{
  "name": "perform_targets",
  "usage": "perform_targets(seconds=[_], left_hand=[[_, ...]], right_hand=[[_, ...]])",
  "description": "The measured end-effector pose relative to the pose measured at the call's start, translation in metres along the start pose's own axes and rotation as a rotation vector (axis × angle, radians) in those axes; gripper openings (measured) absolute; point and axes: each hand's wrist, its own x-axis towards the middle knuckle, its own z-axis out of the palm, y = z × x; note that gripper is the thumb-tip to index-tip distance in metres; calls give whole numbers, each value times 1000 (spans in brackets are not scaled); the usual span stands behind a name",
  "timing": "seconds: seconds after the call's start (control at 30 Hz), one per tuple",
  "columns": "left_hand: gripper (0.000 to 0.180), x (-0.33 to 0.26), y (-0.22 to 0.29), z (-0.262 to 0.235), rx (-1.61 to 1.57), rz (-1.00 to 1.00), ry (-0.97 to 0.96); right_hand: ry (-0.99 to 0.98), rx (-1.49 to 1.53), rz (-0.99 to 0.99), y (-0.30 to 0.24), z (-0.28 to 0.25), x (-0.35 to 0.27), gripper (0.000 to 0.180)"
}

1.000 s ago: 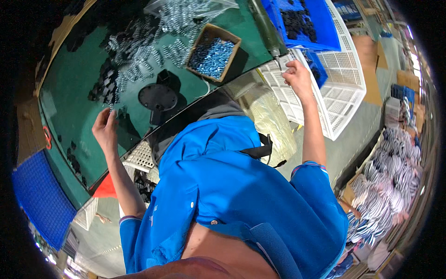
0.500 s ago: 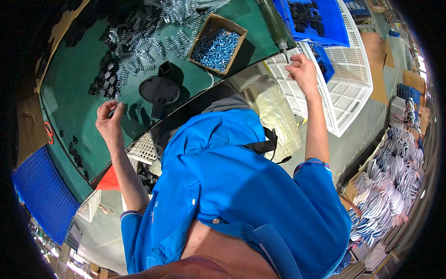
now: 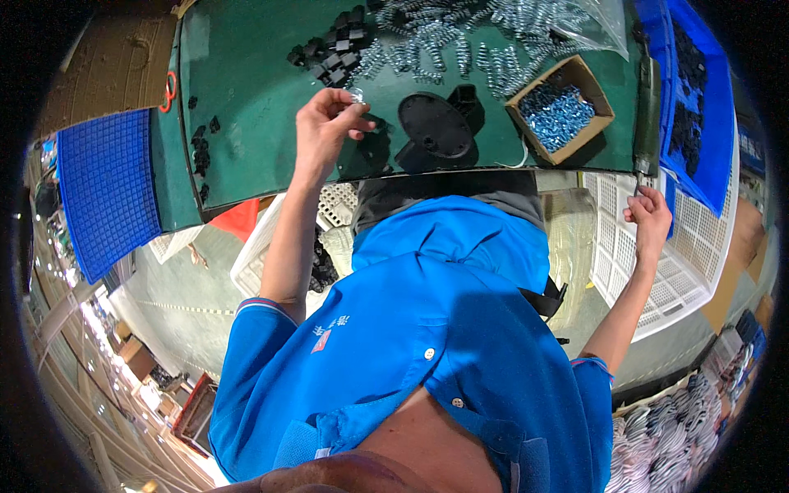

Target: The person assembles small black plastic components by inserting metal springs and fastening them with a power screwdriver. They repeatedly pick parts from a green workbench, align them, and drive screws to secure the assembly, then place the finished units into a cardboard box.

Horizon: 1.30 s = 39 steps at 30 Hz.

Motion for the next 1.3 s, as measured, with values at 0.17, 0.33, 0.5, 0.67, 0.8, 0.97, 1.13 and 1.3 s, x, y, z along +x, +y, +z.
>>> perform_targets(seconds=[0.17,0.33,0.5,0.67,0.8,0.97,1.13,1.3], left_hand=[[16,2,-14,-1,462,390,139],[18,1,-11,5,267,176,119],[22,-2,-12,3,260,161,57],[22,-3,-13,0,277,170,30],[23,-2,-16,-3,290,138,-1],[20,-4,-11,1,166,175,-34],[19,-5,-10,-1,139,181,-12],[17,-6,-10,2,-65,153,-54]], right_hand=[[41,96,17,-3,4,-4,33],[-46,64,54,-4,3,-2,33],[31,16,5,-8,9,-1,31],[50,-6,56,-12,9,-5,30],[93,32,60,-15,13,-7,29],[145,13,-2,-8,17,-9,27],[148,-55,1,-5,12,-5,26],[164,25,-23,-7,15,-9,27]])
